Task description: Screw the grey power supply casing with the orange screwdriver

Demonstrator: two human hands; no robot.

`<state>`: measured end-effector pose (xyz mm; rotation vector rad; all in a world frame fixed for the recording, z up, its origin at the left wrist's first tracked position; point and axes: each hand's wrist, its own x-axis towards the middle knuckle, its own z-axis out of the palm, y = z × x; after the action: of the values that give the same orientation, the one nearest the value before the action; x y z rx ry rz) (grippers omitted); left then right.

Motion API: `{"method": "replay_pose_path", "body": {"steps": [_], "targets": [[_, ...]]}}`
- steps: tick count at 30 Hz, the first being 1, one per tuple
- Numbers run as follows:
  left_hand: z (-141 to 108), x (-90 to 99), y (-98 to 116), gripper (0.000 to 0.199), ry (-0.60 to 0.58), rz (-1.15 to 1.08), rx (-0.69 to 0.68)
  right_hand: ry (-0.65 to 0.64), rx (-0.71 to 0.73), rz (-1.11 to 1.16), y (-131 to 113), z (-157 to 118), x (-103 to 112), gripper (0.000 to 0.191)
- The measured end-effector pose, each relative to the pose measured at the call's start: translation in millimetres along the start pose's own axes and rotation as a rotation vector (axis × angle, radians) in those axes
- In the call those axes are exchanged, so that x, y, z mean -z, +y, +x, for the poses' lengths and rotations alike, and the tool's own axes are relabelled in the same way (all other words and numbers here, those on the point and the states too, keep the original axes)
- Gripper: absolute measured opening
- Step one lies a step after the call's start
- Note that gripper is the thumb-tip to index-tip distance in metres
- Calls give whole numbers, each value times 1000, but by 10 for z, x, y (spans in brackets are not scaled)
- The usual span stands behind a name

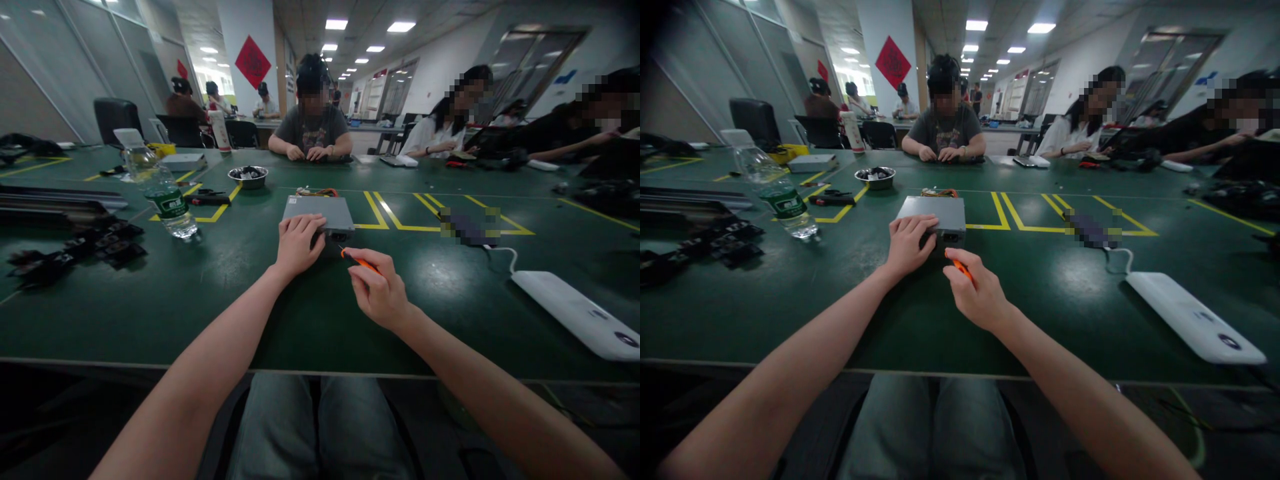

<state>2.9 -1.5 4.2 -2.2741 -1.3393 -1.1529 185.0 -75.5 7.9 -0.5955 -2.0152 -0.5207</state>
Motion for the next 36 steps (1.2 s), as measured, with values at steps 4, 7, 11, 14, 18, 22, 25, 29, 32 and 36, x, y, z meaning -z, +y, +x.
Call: {"method": "replay_pose_path", "body": {"steps": [4, 7, 11, 14, 18, 22, 25, 29, 32, 36], "targets": [[1, -2, -2, 27, 3, -2, 4, -25, -82, -11, -12, 13, 4, 27], [2, -2, -2, 27, 1, -2, 3, -51, -23, -58, -11, 11, 11, 24], [4, -4, -3, 27, -7, 4, 9, 25, 8, -43, 2, -2, 15, 35], [4, -8, -5, 28, -5, 5, 10, 18, -44, -26, 5, 11, 18, 31], [2, -9, -8, 27, 1, -1, 6, -41, -28, -37, -10, 30, 21, 23], [2, -5, -9, 27, 2, -5, 4, 5, -83, 10, -24, 26, 10, 28], [2, -8, -11, 28, -3, -7, 9, 4, -65, 18, -27, 28, 6, 27], [1, -15, -16, 28, -1, -12, 7, 23, 8, -51, -32, 31, 9, 26], [-1, -18, -20, 28, 11, -10, 1, 39, -33, 1, -38, 25, 5, 32], [-1, -17, -23, 28, 12, -8, 1, -10, -31, 0, -40, 24, 2, 28]]}}
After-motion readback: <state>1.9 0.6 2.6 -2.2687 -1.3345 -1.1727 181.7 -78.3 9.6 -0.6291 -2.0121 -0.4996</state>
